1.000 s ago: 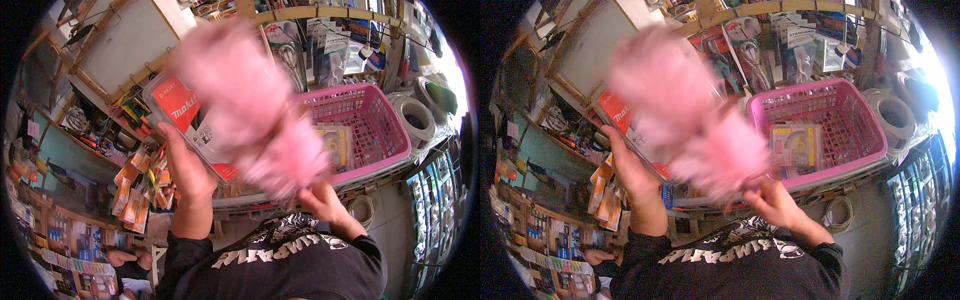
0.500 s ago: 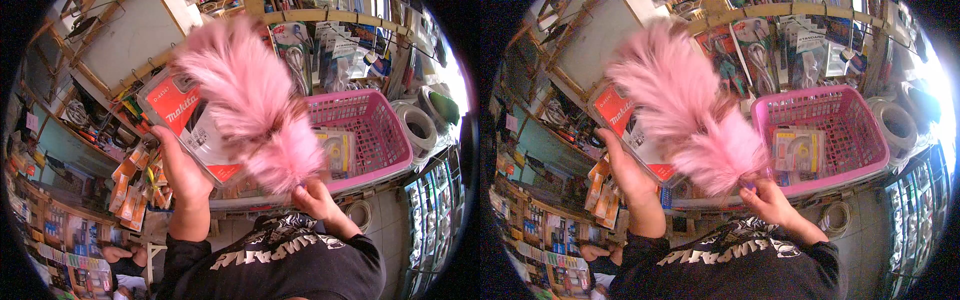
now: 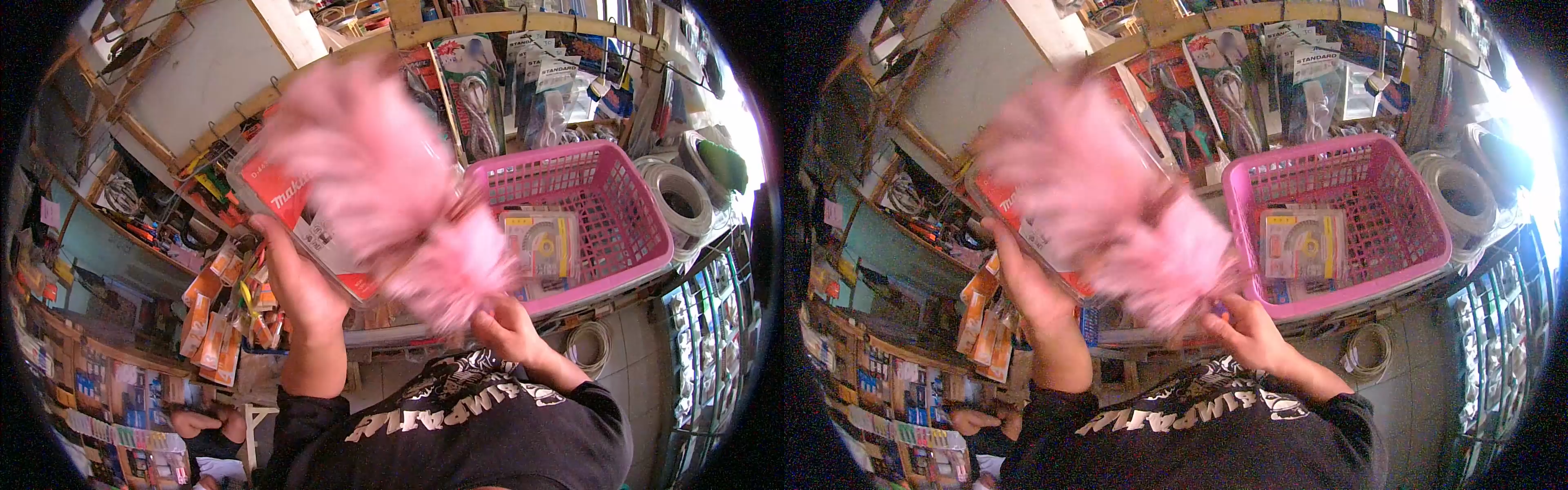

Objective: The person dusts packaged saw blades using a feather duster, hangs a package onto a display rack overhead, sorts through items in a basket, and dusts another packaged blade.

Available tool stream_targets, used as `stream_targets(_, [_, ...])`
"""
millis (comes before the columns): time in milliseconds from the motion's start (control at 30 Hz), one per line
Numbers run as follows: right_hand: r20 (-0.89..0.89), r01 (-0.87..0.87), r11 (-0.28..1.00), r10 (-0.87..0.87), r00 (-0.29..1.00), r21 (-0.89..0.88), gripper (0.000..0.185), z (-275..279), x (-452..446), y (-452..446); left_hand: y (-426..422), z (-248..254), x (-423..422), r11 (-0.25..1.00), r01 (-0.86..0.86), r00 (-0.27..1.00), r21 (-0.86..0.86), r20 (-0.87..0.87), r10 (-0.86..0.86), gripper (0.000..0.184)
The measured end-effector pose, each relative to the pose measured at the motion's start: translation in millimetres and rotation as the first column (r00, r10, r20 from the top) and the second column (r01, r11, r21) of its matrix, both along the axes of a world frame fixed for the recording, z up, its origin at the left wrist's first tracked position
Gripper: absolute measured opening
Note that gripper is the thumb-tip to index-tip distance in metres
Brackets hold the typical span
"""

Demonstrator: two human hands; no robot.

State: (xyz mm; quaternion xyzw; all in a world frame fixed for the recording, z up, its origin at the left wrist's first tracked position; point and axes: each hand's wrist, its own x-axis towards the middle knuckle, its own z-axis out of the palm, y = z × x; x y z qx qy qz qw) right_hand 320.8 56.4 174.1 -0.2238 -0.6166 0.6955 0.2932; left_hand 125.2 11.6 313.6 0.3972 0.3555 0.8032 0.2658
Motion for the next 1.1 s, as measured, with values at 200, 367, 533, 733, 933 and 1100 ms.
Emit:
stream_targets(200, [0.022, -0.118, 0.957, 0.117, 0.993, 0.263, 0.035, -8.1, -2.7, 5.2, 1.0, -10.8, -9.1, 0.999, -0.03, 0.998, -0.024, 0.049, 0.031, 0.066])
stream_targets(367, [0.129, -0.224, 0.964, 0.206, 0.97, 0.142, 0.038, 3.2, 6.2, 5.3, 3.0, -12.1, -17.4, 0.994, -0.038, 0.995, -0.099, -0.1, 0.028, 0.067])
stream_targets(533, [0.037, -0.054, 0.994, 0.051, 0.998, 0.095, 0.041, -5.6, 5.2, 1.1, 1.3, -4.1, 0.6, 0.999, -0.02, 0.999, -0.039, -0.044, 0.019, 0.068])
stream_targets(733, [-0.038, -0.139, 0.972, 0.149, 0.988, 0.189, 0.035, -16.0, 7.2, 1.3, -10.4, -25.8, -28.5, 0.962, 0.254, 0.903, 0.104, 0.33, -0.274, 0.067])
stream_targets(933, [0.058, -0.241, 0.929, 0.235, 0.97, 0.281, 0.035, -20.4, 12.8, 4.6, 3.3, -73.3, -44.3, 0.997, 0.011, 1.0, -0.076, 0.006, -0.011, 0.062])
stream_targets(1100, [-0.147, -0.009, 0.993, -0.008, 0.989, -0.116, 0.033, -20.2, 6.1, -8.9, -4.2, -4.3, 5.0, 0.998, 0.062, 0.99, 0.033, 0.122, -0.066, 0.056])
